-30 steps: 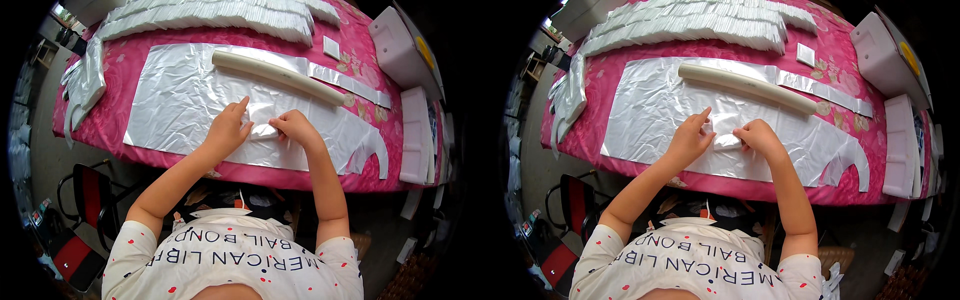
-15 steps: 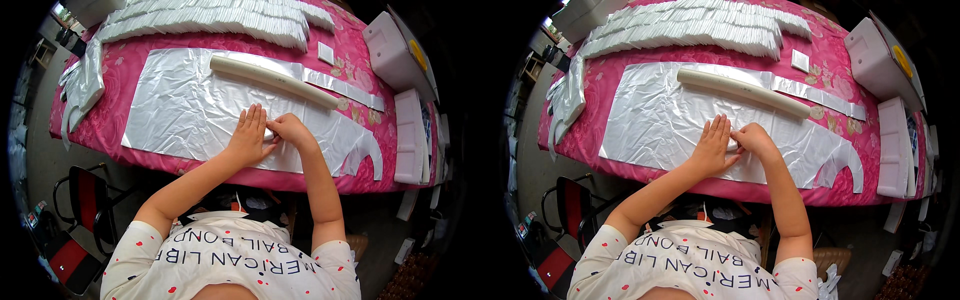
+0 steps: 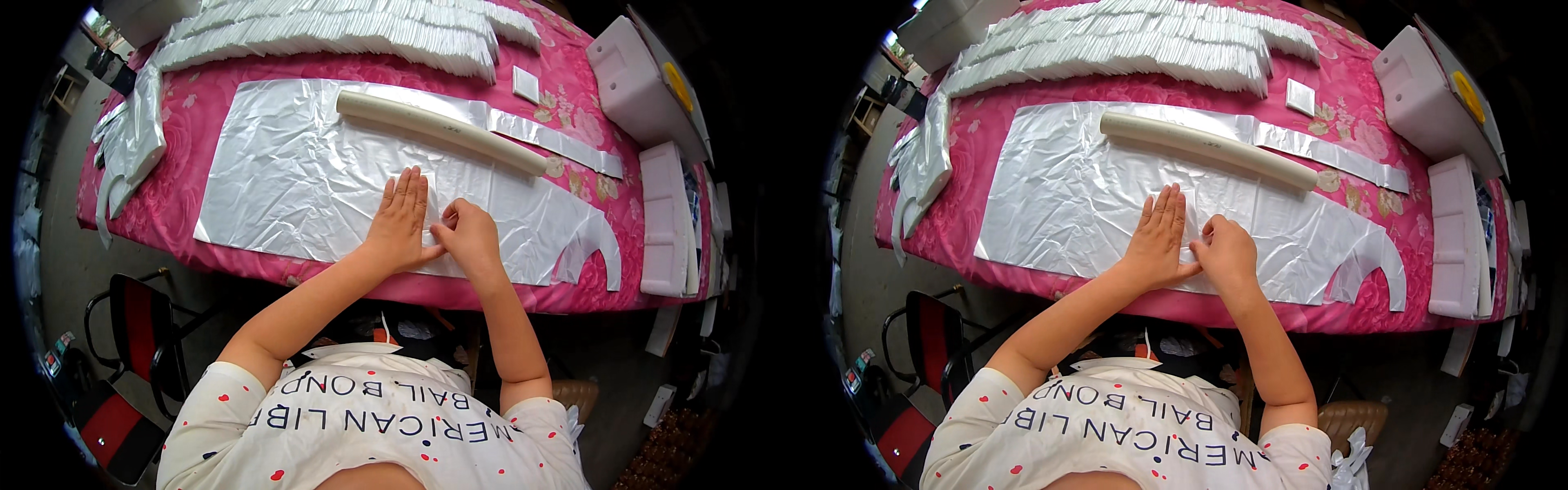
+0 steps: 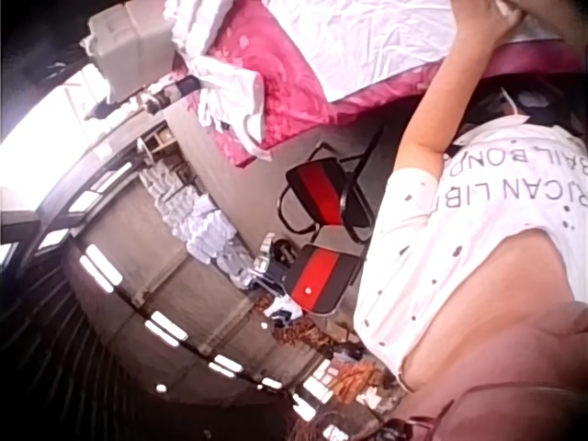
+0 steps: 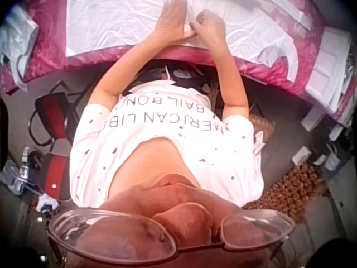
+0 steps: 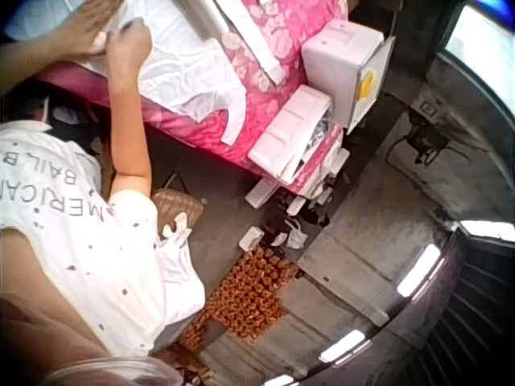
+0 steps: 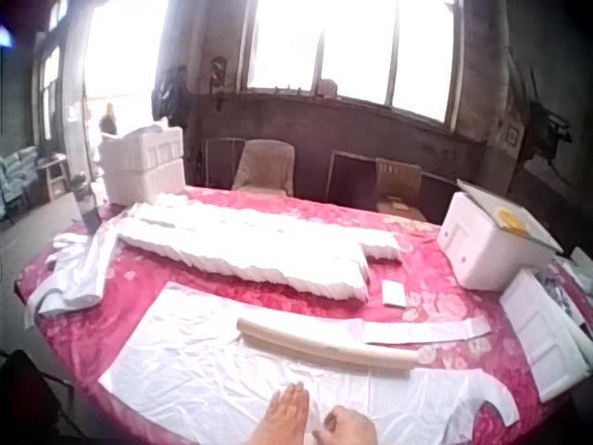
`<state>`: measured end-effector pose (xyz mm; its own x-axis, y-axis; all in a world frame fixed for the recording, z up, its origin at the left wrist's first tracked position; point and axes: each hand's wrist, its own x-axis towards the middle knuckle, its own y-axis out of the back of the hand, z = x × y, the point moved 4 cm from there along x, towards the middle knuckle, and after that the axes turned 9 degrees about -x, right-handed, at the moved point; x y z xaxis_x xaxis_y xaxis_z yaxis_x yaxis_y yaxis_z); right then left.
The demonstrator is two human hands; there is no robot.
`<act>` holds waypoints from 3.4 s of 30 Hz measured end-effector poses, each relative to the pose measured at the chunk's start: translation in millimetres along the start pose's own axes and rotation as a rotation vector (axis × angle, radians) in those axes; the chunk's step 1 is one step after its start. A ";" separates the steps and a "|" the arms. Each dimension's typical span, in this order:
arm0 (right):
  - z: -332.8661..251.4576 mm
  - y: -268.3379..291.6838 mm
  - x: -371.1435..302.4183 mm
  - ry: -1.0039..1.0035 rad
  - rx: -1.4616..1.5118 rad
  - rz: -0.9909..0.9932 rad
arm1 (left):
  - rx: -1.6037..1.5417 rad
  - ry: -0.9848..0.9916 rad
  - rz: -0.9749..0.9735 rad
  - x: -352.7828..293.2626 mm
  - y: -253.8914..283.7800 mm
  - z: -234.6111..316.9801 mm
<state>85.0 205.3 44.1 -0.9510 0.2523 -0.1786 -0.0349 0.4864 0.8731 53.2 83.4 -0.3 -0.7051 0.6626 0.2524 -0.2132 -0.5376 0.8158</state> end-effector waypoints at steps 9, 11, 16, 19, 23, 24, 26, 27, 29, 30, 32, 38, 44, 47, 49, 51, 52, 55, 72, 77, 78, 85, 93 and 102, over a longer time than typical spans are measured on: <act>-34.8 5.6 12.6 0.623 -0.171 0.236 | -0.951 0.273 0.200 -57.9 60.5 -23.9; -41.7 -12.5 20.6 0.741 -0.227 0.218 | -1.292 0.508 0.051 -94.1 66.1 -28.7; -51.9 -55.5 21.3 0.685 -0.282 0.070 | -1.408 1.066 -0.049 -169.3 67.1 -32.1; -81.3 -80.6 -21.1 0.753 -0.194 -0.020 | -1.488 1.245 -0.047 -197.0 55.4 -32.8; -108.3 -105.4 -74.6 0.901 -0.005 -0.203 | -1.519 1.178 0.059 -208.2 43.1 -43.6; -109.0 -104.0 -77.8 0.936 -0.031 -0.167 | -1.520 1.190 0.097 -205.2 42.1 -45.0; -109.0 -97.9 -80.4 1.008 -0.083 -0.095 | -1.127 1.077 -0.097 -197.9 53.8 -47.0; -109.0 -86.3 -77.3 1.054 -0.023 -0.044 | -0.927 1.013 -0.185 -190.1 66.7 -43.7; -106.2 -71.9 -66.6 1.191 -0.190 -0.121 | -0.730 0.805 -0.176 -155.9 97.7 -17.4; -101.7 -65.3 -60.6 1.254 -0.271 -0.162 | -0.632 0.701 -0.174 -139.6 110.7 -7.1; -91.8 -43.3 -45.5 1.239 -0.102 -0.159 | -0.508 0.519 -0.133 -120.5 124.1 -1.1; -0.8 59.3 80.1 0.550 0.424 0.310 | -0.422 0.323 0.118 -92.7 143.3 -4.3; 134.5 124.4 221.1 -0.033 0.474 0.602 | -0.495 0.358 0.000 -85.6 126.9 -1.0; 138.5 133.0 240.1 -0.230 0.260 0.522 | -0.483 0.382 -0.080 -84.6 120.6 3.6; 150.4 126.2 255.3 -0.207 0.038 0.514 | -0.474 0.381 -0.124 -82.0 118.7 6.4; 149.7 124.1 257.7 -0.226 -0.083 0.567 | -0.464 0.391 -0.121 -82.3 117.7 6.3; 144.4 121.8 255.2 -0.238 -0.145 0.589 | -0.460 0.399 -0.123 -83.3 117.3 6.0; 122.2 116.2 234.0 -0.070 -0.161 0.658 | -0.440 0.375 -0.124 -81.6 114.8 5.3; 24.5 8.2 -57.9 0.569 0.116 0.021 | -0.250 0.053 -0.118 -15.9 58.7 16.3; 84.7 20.1 -71.7 0.366 -0.291 0.133 | -0.290 0.016 -0.102 -12.6 40.2 20.4; 106.7 31.4 -69.0 0.331 -0.331 0.184 | -0.338 0.003 -0.081 -14.1 41.4 19.7; 271.1 140.1 -67.5 -0.324 -0.726 0.171 | -0.190 0.026 -0.083 -15.4 35.1 15.3; 83.7 54.9 -57.1 0.316 -0.018 0.282 | -0.274 -0.037 -0.053 2.4 24.8 40.2; 134.8 36.4 -21.6 0.198 -0.303 0.295 | -0.341 -0.091 -0.037 6.9 10.5 44.9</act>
<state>145.6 330.4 18.6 -0.9732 0.1637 0.1613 0.1853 0.1439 0.9721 76.4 105.7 33.3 -0.6325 0.7207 0.2838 -0.4620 -0.6451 0.6086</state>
